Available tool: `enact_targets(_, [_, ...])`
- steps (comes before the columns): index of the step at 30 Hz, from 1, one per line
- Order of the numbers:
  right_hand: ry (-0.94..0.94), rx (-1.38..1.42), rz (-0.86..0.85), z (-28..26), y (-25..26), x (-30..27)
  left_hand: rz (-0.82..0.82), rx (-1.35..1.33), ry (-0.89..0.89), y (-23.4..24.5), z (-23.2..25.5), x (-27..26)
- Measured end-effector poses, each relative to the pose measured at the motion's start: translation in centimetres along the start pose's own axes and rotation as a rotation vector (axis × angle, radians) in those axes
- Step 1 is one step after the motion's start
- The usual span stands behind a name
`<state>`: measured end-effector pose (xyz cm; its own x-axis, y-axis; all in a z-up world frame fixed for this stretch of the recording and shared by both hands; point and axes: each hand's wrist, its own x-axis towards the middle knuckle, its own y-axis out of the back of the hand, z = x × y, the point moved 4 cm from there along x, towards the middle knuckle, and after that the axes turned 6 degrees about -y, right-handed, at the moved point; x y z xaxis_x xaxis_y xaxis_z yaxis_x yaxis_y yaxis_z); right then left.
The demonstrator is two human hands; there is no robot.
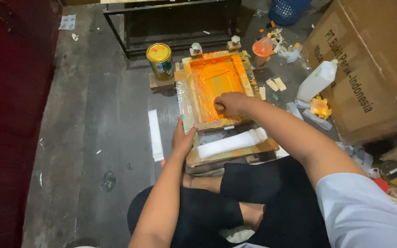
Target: The person sits on the floor and uses a squeegee to spread orange ink across a screen printing frame. They then place a white strip of material under the frame, pull the squeegee across the screen to print the design, and lift the strip to inspect the result before repeating the process.
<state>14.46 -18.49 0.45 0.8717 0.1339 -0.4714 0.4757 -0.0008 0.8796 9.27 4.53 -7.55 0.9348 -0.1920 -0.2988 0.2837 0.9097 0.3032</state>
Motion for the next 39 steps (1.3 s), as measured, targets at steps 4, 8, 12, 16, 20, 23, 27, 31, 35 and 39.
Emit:
enact_targets(4, [-0.044, -0.012, -0.138, -0.6, -1.0, -1.4, -0.009, 0.001, 0.005, 0.4, 1.0, -1.3])
enact_targets(8, [-0.03, -0.075, -0.122, -1.0, -0.5, -1.1, -0.02, -0.017, 0.017, 0.3, 1.1, -1.5])
enact_targets(12, [-0.007, -0.105, -0.034, -1.2, 0.7, -0.2, -0.02, -0.007, 0.028, 0.4, 1.5, -1.5])
enact_targets(16, [-0.027, -0.111, 0.046, 0.3, 1.6, 4.1, -0.009, -0.024, 0.051, 0.3, 1.4, -1.0])
enact_targets(20, [-0.108, -0.093, 0.214, 2.2, 3.2, 8.0, -0.005, -0.023, 0.068, 0.4, 1.9, -1.0])
enact_targets(23, [-0.13, -0.021, 0.418, 4.1, 3.8, 10.8, 0.007, -0.021, 0.073, 0.6, 2.7, -1.3])
enact_targets(27, [-0.123, -0.008, 0.814, 4.5, 4.5, 11.5, 0.025, 0.002, 0.085, 0.5, 2.7, -0.7])
enact_targets(31, [-0.104, -0.018, 0.653, 3.6, 1.6, 12.6, 0.03, 0.014, 0.104, 0.0, 1.0, 0.6])
enact_targets(35, [-0.123, -0.088, 0.385, 0.8, 1.3, 9.8, 0.041, 0.02, 0.112, 0.0, 0.3, 1.3])
enact_targets(39, [-0.117, -0.107, 0.353, 0.9, 1.0, 9.4, 0.041, 0.012, 0.135, 0.2, 1.2, 0.4])
